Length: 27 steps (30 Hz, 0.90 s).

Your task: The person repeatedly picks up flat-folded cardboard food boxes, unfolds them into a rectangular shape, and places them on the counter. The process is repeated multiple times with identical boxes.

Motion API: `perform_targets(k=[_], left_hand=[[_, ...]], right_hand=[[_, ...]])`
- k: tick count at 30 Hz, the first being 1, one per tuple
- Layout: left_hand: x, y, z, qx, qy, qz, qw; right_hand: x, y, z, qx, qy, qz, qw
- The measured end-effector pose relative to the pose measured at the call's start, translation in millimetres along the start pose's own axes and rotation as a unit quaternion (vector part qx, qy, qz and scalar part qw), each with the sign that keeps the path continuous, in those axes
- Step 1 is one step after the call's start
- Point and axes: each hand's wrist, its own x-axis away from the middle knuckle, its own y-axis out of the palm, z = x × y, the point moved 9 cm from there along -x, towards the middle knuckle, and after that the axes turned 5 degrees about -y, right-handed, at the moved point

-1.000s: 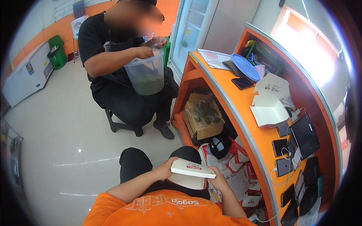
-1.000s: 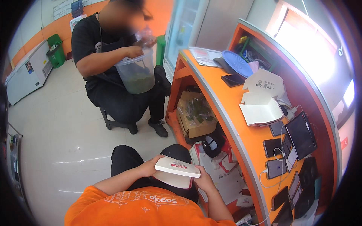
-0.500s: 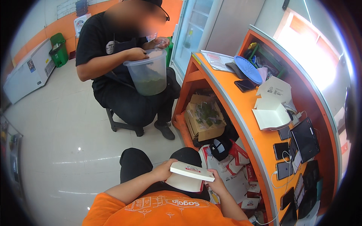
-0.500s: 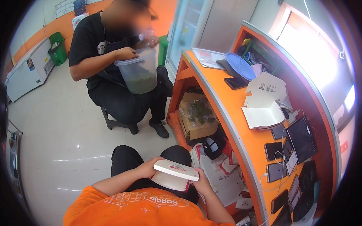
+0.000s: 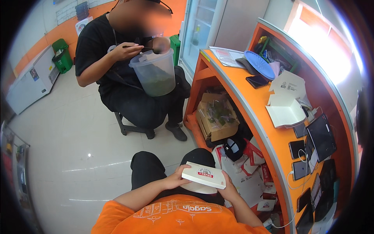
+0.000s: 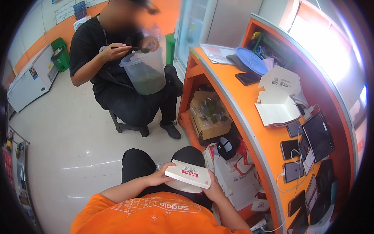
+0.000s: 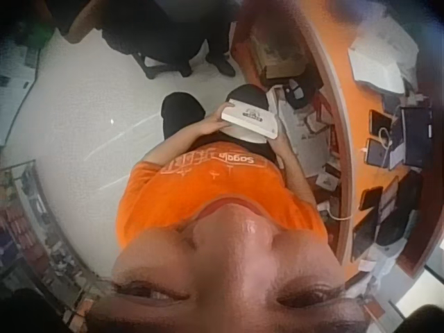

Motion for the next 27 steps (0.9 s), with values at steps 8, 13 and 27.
perform_targets(k=[8,13,27], left_hand=[[5.0,6.4,-15.6,0.056,-0.008,-0.068,0.996],[-3.2,9.2,-27.5,-0.028,0.03,0.008,0.999],[2.2,-40.8,54.9,0.218,0.086,0.067,0.97]], right_hand=[[5.5,-2.5,-10.7,-0.164,-0.048,-0.102,0.98],[5.9,23.2,38.7,-0.342,0.038,-0.03,0.938],[-25.1,-5.3,-23.6,-0.317,-0.12,0.099,0.936]])
